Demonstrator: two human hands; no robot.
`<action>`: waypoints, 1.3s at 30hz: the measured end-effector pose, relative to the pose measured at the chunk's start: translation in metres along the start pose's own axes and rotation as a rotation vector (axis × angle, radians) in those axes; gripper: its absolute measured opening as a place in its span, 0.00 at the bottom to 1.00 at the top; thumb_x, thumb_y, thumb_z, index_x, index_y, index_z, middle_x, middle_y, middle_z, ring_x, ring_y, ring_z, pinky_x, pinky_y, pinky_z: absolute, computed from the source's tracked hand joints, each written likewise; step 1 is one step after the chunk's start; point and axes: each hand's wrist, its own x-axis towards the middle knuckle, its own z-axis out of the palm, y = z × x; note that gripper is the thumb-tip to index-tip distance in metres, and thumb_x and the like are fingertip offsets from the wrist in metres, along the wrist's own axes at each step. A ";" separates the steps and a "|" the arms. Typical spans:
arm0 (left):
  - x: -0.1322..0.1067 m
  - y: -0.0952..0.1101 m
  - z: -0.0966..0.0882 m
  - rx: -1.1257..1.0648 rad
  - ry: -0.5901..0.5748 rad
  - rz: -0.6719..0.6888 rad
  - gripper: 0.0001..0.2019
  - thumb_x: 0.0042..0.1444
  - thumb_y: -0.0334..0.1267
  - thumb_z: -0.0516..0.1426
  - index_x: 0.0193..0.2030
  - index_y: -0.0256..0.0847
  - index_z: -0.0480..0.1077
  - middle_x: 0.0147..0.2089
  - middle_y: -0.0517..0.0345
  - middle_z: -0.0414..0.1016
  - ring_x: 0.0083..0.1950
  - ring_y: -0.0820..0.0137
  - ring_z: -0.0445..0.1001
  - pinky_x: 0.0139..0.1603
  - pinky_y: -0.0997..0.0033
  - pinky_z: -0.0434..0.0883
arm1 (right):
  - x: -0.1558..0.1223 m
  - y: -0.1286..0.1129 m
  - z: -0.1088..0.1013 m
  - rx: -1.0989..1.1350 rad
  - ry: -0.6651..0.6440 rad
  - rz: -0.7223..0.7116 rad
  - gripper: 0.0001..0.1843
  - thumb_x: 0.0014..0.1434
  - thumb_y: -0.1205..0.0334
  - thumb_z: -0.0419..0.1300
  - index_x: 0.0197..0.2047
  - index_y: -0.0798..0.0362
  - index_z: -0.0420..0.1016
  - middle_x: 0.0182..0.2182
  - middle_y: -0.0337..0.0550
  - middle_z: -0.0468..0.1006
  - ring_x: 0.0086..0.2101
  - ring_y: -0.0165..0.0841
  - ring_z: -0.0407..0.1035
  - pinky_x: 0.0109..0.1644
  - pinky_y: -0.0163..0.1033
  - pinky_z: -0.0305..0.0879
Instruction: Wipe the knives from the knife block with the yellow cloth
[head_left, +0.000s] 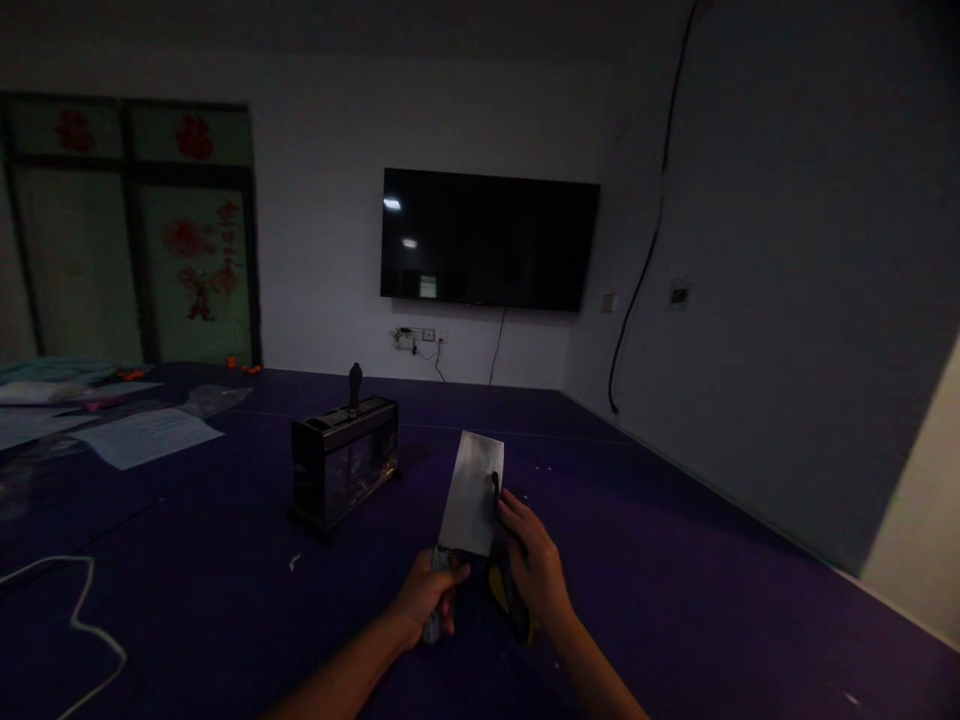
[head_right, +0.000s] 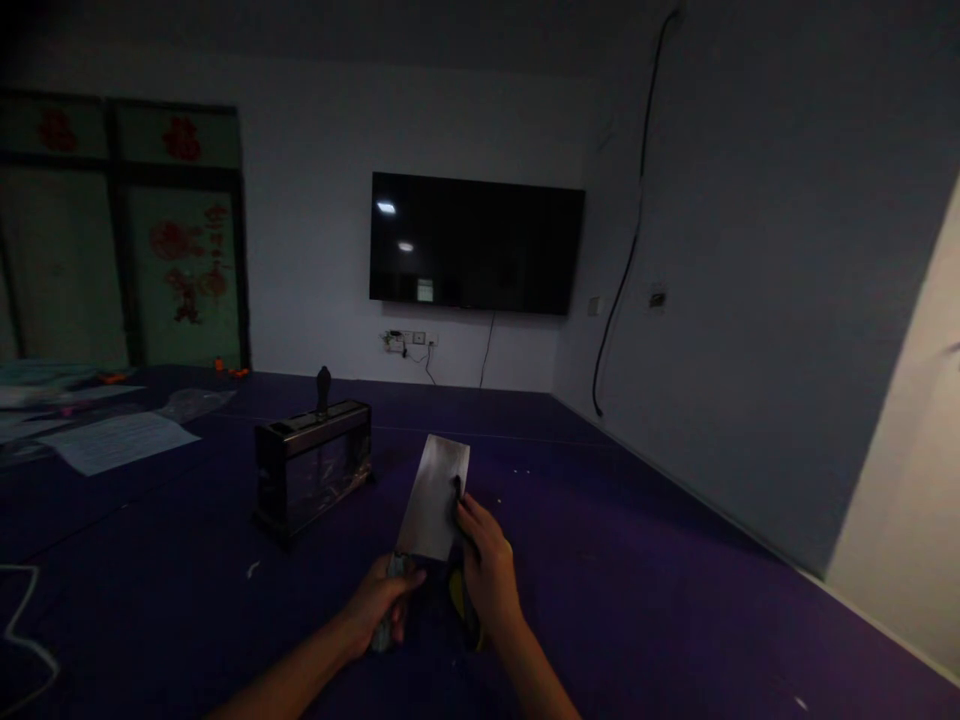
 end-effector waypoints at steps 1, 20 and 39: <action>0.000 0.000 0.000 0.000 -0.006 -0.004 0.23 0.36 0.55 0.61 0.30 0.42 0.57 0.09 0.74 0.55 0.08 0.77 0.55 0.11 0.79 0.54 | -0.001 0.000 0.003 -0.030 -0.073 -0.054 0.28 0.53 0.74 0.46 0.55 0.48 0.66 0.56 0.45 0.65 0.56 0.37 0.57 0.57 0.50 0.58; -0.001 -0.001 -0.004 -0.041 -0.036 0.007 0.21 0.37 0.54 0.61 0.28 0.41 0.59 0.10 0.72 0.55 0.08 0.77 0.57 0.12 0.80 0.52 | -0.004 -0.007 0.009 -0.383 -0.199 -0.216 0.34 0.50 0.81 0.44 0.58 0.50 0.61 0.60 0.46 0.59 0.60 0.37 0.50 0.56 0.48 0.60; 0.005 0.001 -0.006 -0.144 -0.008 -0.012 0.19 0.37 0.51 0.61 0.28 0.41 0.60 0.10 0.72 0.55 0.09 0.77 0.55 0.11 0.80 0.51 | -0.009 0.002 0.017 -0.342 -0.258 -0.399 0.28 0.53 0.79 0.44 0.53 0.51 0.68 0.51 0.44 0.71 0.52 0.34 0.63 0.52 0.43 0.66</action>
